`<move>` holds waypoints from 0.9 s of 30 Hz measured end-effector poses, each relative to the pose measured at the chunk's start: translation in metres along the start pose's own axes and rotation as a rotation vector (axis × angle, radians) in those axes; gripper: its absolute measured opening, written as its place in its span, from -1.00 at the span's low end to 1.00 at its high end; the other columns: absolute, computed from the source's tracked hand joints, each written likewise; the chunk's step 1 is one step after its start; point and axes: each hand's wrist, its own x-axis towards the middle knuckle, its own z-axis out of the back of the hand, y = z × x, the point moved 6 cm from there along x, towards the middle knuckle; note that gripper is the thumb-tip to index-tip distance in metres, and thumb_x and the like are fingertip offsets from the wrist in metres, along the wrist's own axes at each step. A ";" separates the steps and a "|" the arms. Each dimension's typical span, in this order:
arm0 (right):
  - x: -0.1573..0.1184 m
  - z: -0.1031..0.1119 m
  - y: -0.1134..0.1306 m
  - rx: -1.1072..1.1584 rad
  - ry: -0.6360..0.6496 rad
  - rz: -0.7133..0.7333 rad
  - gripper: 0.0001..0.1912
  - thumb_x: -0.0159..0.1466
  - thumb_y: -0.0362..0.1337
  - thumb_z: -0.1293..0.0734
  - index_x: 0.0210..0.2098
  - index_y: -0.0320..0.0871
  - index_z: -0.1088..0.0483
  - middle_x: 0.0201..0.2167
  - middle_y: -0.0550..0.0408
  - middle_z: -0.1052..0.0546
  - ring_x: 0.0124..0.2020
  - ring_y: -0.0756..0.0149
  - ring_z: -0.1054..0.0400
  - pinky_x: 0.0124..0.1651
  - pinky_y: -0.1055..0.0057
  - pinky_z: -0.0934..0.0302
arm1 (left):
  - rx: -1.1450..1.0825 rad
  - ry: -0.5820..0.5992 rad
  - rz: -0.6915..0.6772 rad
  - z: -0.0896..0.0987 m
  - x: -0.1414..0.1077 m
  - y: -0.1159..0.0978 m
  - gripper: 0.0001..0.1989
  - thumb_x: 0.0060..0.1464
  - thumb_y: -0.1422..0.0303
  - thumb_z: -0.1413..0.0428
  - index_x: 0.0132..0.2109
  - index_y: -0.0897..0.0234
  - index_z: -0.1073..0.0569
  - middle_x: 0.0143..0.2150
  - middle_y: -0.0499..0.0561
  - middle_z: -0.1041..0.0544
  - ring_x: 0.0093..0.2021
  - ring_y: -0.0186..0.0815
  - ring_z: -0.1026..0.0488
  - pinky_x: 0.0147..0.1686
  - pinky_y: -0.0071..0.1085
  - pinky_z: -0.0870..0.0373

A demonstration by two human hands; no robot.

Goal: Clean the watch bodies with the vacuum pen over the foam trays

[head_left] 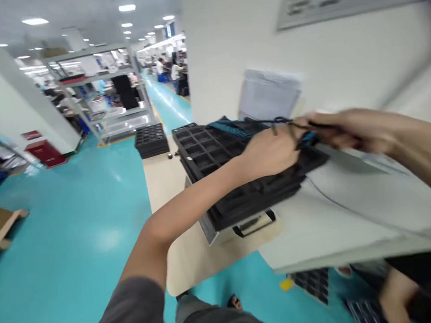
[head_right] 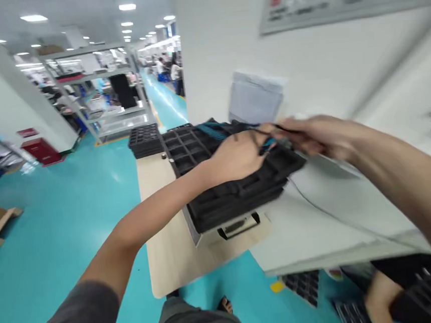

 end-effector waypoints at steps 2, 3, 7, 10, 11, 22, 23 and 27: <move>-0.003 0.002 0.020 0.003 0.063 0.032 -0.56 0.48 -0.15 -0.23 -0.51 -0.16 -0.35 -0.72 0.35 -0.03 -0.78 0.63 0.19 -0.67 0.52 0.45 | -0.009 0.096 0.038 -0.021 -0.018 -0.008 -0.40 0.44 0.02 0.16 0.35 0.36 -0.35 0.19 0.34 -0.55 0.15 0.02 -0.55 0.12 -0.13 -0.47; -0.003 0.001 0.035 0.044 0.114 0.088 -0.53 0.52 -0.13 -0.16 -0.50 -0.16 -0.31 -0.72 0.38 0.00 -0.78 0.64 0.20 -0.67 0.55 0.42 | 0.018 0.172 0.060 -0.035 -0.024 -0.008 -0.27 0.35 -0.09 0.06 0.38 0.40 -0.30 0.15 0.39 -0.55 0.13 0.11 -0.56 0.06 -0.08 -0.49; -0.007 0.004 0.073 0.013 0.148 0.185 -0.55 0.55 -0.16 -0.03 -0.46 -0.17 -0.17 -0.64 0.42 -0.03 -0.75 0.73 0.06 -0.59 0.69 0.19 | 0.160 0.297 0.014 -0.073 -0.026 -0.009 -0.02 0.13 0.00 -0.26 0.51 0.35 -0.08 0.11 0.36 -0.53 0.08 0.16 -0.56 0.00 -0.11 -0.45; -0.046 0.021 0.065 -0.040 0.114 0.257 -0.46 0.50 -0.21 0.19 -0.44 -0.24 -0.20 -0.58 0.37 -0.08 -0.68 0.80 -0.17 -0.43 0.62 0.10 | 0.205 0.296 0.000 -0.080 -0.021 -0.008 -0.17 0.15 0.39 -0.18 0.50 0.34 -0.08 0.09 0.29 -0.54 0.04 0.06 -0.57 -0.04 -0.19 -0.44; -0.065 0.032 0.053 -0.055 0.108 0.306 -0.50 0.51 -0.19 0.12 -0.44 -0.21 -0.21 -0.62 0.36 -0.10 -0.70 0.75 -0.17 -0.46 0.60 0.11 | 0.213 0.296 0.000 -0.081 -0.021 -0.008 -0.18 0.13 0.46 -0.14 0.49 0.35 -0.08 0.08 0.28 -0.54 0.03 0.04 -0.57 -0.06 -0.20 -0.45; -0.049 0.018 -0.279 -0.231 -0.054 0.475 -0.30 0.40 0.30 -0.04 -0.52 -0.05 -0.43 -0.41 -0.11 -0.61 -0.24 0.00 -0.55 -0.10 0.04 -0.43 | 0.185 0.405 0.051 -0.095 -0.005 -0.003 -0.25 0.05 0.46 -0.16 0.39 0.24 -0.18 0.08 0.19 -0.54 0.06 0.09 -0.54 0.00 -0.14 -0.45; -0.029 -0.001 -0.302 -0.212 -0.077 0.497 -0.27 0.39 0.32 0.02 -0.49 -0.05 -0.43 -0.32 -0.15 -0.62 -0.08 -0.05 -0.53 0.04 0.00 -0.40 | 0.189 0.415 0.061 -0.097 -0.006 -0.003 -0.21 0.05 0.46 -0.17 0.41 0.21 -0.16 0.09 0.18 -0.53 0.08 0.11 -0.53 0.02 -0.12 -0.44; 0.034 -0.052 -0.359 -0.126 -0.142 0.541 -0.20 0.35 0.37 0.08 -0.36 -0.09 -0.47 -0.03 -0.25 -0.55 0.27 -0.10 -0.30 0.34 -0.11 -0.15 | 0.093 0.422 0.122 -0.106 -0.008 -0.003 -0.15 0.06 0.47 -0.18 0.47 0.11 -0.11 0.10 0.15 -0.49 0.17 0.17 -0.47 0.15 0.00 -0.38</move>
